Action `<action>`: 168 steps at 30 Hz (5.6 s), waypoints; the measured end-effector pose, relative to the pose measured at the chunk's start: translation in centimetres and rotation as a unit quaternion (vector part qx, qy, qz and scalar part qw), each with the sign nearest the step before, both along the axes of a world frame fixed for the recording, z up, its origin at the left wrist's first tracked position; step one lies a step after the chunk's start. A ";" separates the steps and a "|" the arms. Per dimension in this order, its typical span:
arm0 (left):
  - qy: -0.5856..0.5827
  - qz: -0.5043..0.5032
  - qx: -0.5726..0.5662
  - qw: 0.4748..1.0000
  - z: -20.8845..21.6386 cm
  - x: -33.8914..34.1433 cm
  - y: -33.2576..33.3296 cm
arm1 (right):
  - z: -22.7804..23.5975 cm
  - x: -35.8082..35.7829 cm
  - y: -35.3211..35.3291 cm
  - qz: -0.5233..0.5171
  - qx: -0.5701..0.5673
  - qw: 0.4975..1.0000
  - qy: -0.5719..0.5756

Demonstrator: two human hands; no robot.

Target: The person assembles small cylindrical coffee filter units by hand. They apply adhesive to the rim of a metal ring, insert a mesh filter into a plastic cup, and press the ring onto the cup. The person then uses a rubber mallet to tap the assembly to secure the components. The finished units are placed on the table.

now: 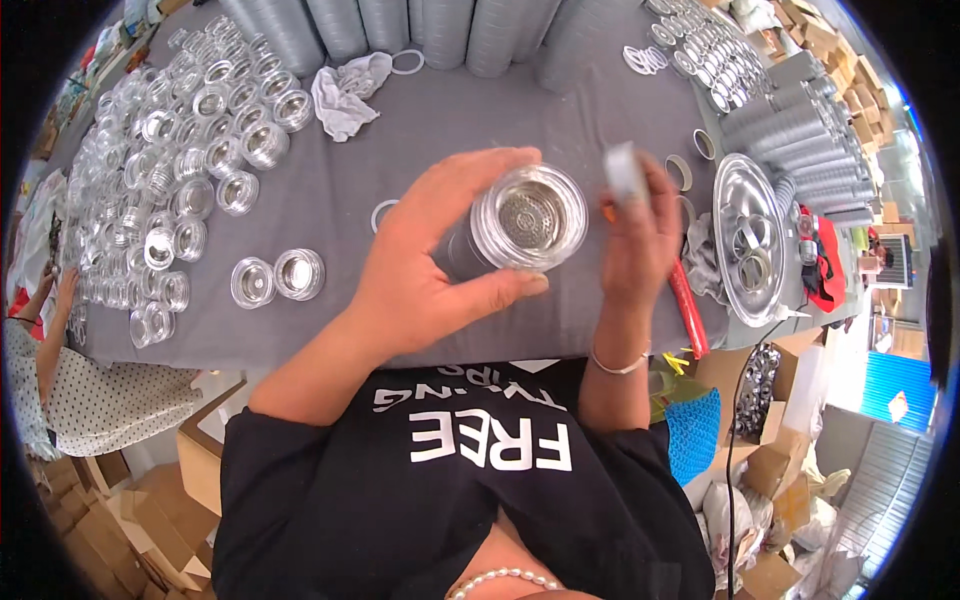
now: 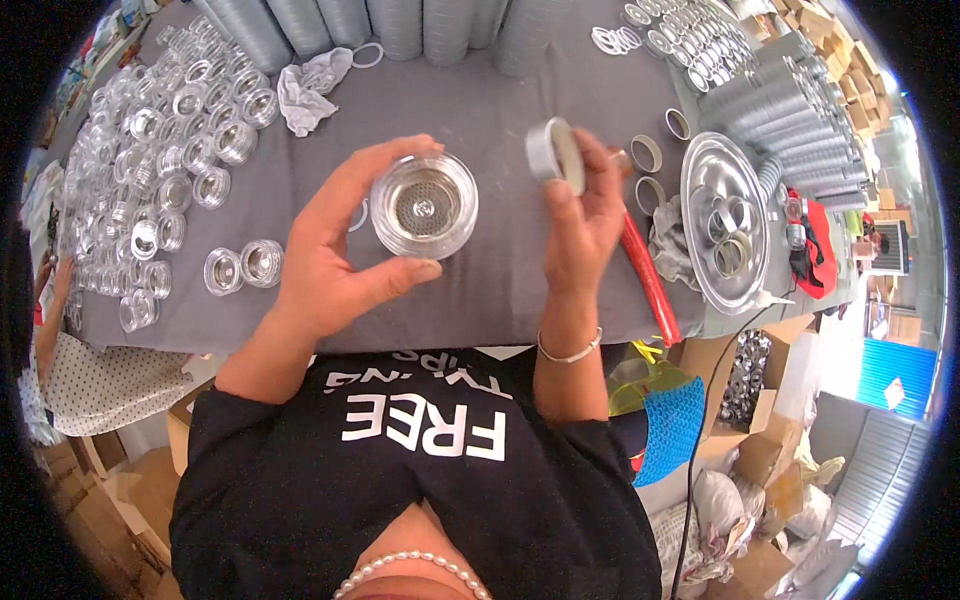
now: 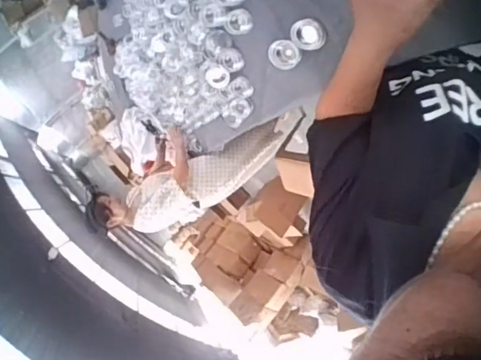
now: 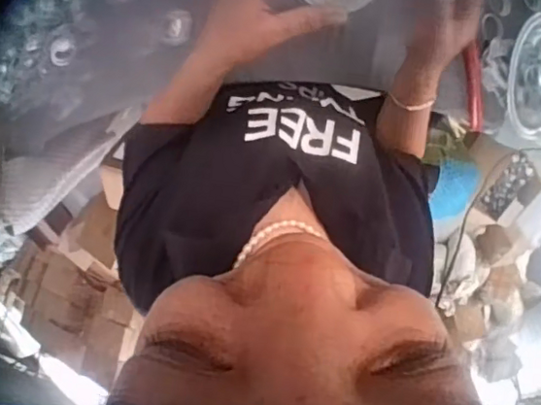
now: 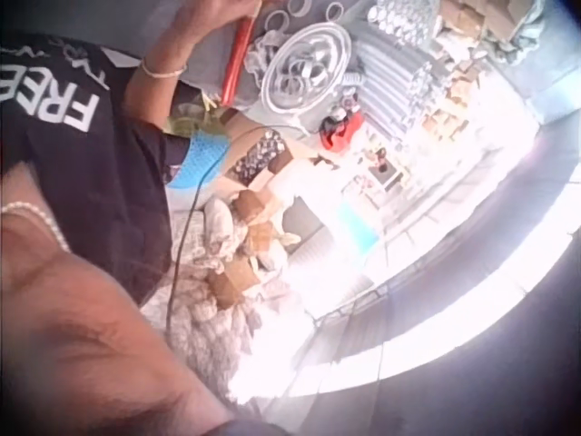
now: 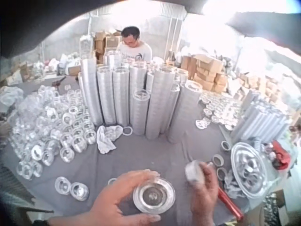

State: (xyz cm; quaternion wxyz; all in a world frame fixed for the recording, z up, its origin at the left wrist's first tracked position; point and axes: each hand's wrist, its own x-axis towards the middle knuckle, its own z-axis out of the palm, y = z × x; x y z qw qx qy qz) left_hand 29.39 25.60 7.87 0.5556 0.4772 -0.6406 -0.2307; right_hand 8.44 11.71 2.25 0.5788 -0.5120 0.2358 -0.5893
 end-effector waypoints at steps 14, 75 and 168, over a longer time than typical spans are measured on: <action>0.187 -0.042 -0.026 0.981 -0.2 -0.1 -0.5 | 8.8 3.3 2.6 0.083 -0.324 0.903 0.271; 0.173 0.155 -0.054 0.971 1.9 5.8 3.8 | -4.9 5.7 -8.0 0.007 -0.151 0.808 0.570; -0.014 0.181 -0.033 0.983 -1.5 4.6 2.5 | 1.9 -9.3 -10.3 -0.062 -0.331 0.319 0.886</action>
